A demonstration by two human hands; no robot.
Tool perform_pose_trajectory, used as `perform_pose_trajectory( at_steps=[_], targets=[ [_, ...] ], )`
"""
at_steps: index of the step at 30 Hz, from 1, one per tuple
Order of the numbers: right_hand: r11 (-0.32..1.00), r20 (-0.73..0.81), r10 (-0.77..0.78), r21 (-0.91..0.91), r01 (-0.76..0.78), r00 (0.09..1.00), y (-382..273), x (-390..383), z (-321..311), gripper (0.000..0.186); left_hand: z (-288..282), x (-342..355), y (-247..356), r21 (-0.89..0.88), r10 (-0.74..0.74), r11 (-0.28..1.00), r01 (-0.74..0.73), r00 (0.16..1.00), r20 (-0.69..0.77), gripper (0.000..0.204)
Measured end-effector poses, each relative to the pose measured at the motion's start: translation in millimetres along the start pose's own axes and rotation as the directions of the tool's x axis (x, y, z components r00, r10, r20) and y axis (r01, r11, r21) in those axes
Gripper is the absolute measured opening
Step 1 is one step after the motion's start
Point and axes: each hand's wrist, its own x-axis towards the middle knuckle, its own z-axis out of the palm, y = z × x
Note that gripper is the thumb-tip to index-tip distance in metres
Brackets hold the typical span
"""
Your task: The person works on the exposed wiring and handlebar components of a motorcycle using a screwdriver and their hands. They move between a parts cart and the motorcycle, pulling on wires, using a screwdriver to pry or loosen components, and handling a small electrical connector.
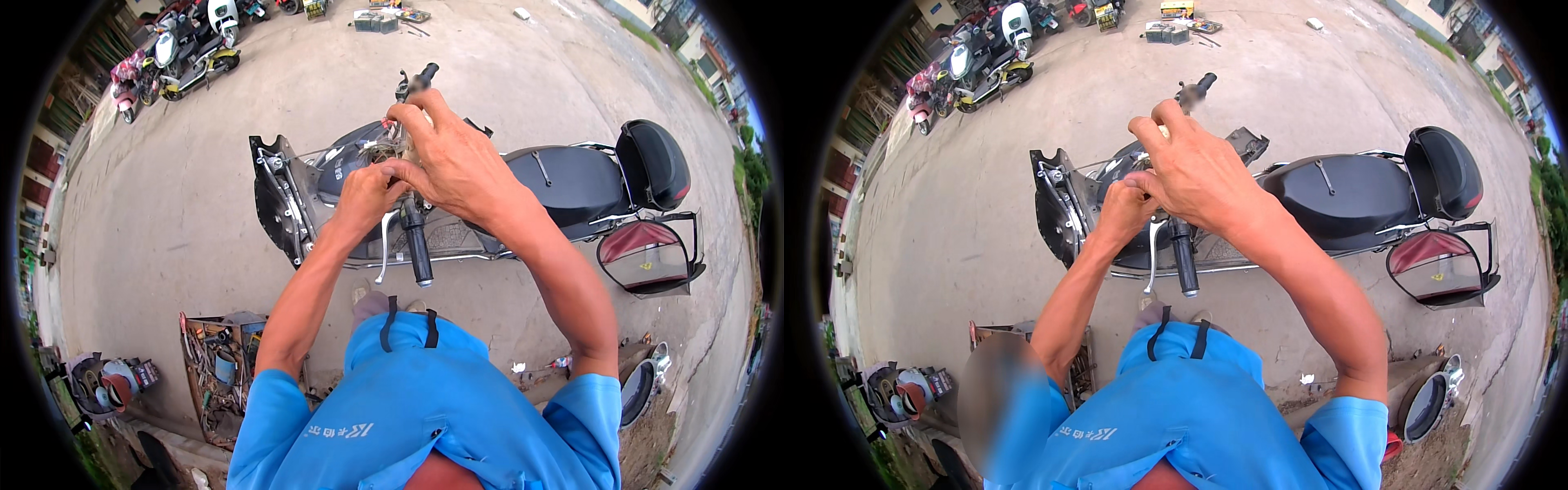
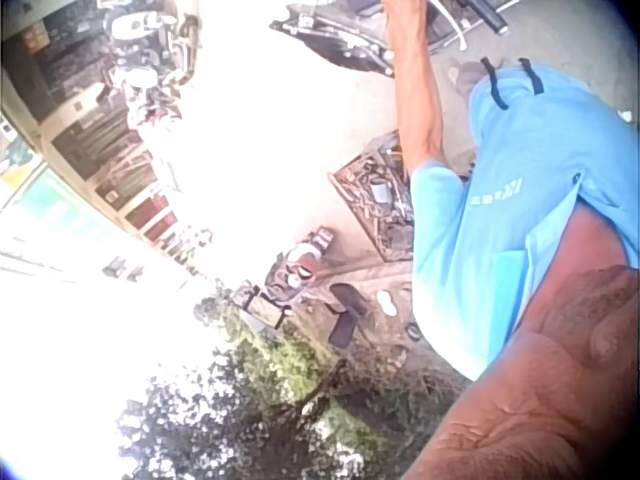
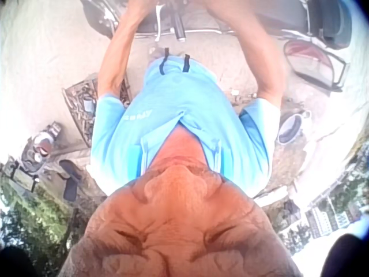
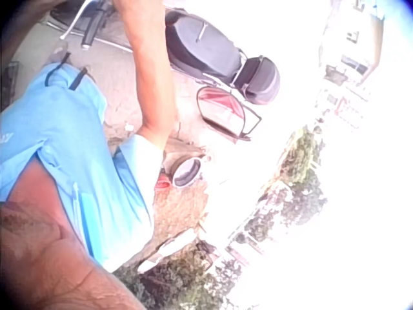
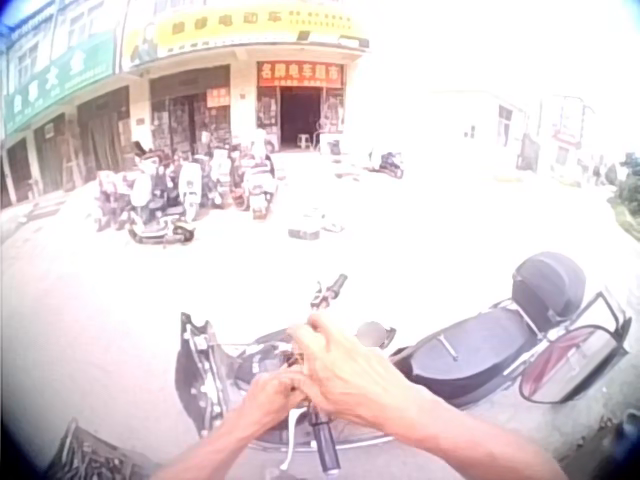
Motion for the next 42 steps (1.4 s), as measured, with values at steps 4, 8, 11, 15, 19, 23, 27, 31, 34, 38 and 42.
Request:
perform_pose_trajectory(
  at_steps=[4,8,11,15,19,23,27,31,34,38,42],
  targets=[
    [0.998,0.094,0.056,-0.016,-0.054,0.994,11,-3,4,0.03,7,-4,-8,-0.067,-0.094,0.993,0.093,0.995,-0.012,0.018],
    [0.984,-0.019,0.137,0.12,-0.134,0.99,20,-8,6,0.03,23,-17,-43,-0.147,-0.139,0.979,0.142,0.99,0.027,0.019],
    [0.975,-0.085,0.173,0.154,-0.158,0.981,21,-6,-2,0.03,29,-22,-50,-0.129,-0.069,0.989,0.065,0.997,-0.029,0.018],
    [0.948,-0.2,0.286,0.2,-0.247,0.937,21,0,-5,0.029,29,-21,-45,-0.151,-0.102,0.984,0.099,0.995,-0.01,0.019],
    [0.971,-0.167,0.207,0.153,-0.182,0.964,28,3,9,0.028,22,-23,-51,-0.241,-0.173,0.954,0.176,0.984,0.035,0.023],
    [0.967,-0.144,0.212,0.172,-0.187,0.967,29,11,17,0.028,6,-6,-52,-0.317,-0.137,0.942,0.115,0.99,-0.047,0.028],
    [0.972,-0.123,0.185,0.169,-0.163,0.975,21,23,26,0.026,-8,10,-51,-0.256,-0.001,0.967,0.009,0.999,0.034,0.023],
    [0.975,-0.079,0.176,0.153,-0.163,0.981,17,29,31,0.024,-7,12,-57,-0.191,0.021,0.982,-0.003,0.996,0.091,0.018],
    [0.979,-0.071,0.168,0.126,-0.158,0.983,16,32,31,0.024,-6,13,-58,-0.171,0.019,0.985,0.0,0.994,0.112,0.019],
    [0.986,-0.051,0.15,0.087,-0.145,0.987,13,35,32,0.024,-3,13,-61,-0.176,0.052,0.984,-0.035,0.994,0.093,0.019],
    [0.987,-0.064,0.144,0.08,-0.139,0.987,10,36,34,0.026,-5,11,-59,-0.183,0.019,0.983,0.0,0.995,0.101,0.018]
  ],
)
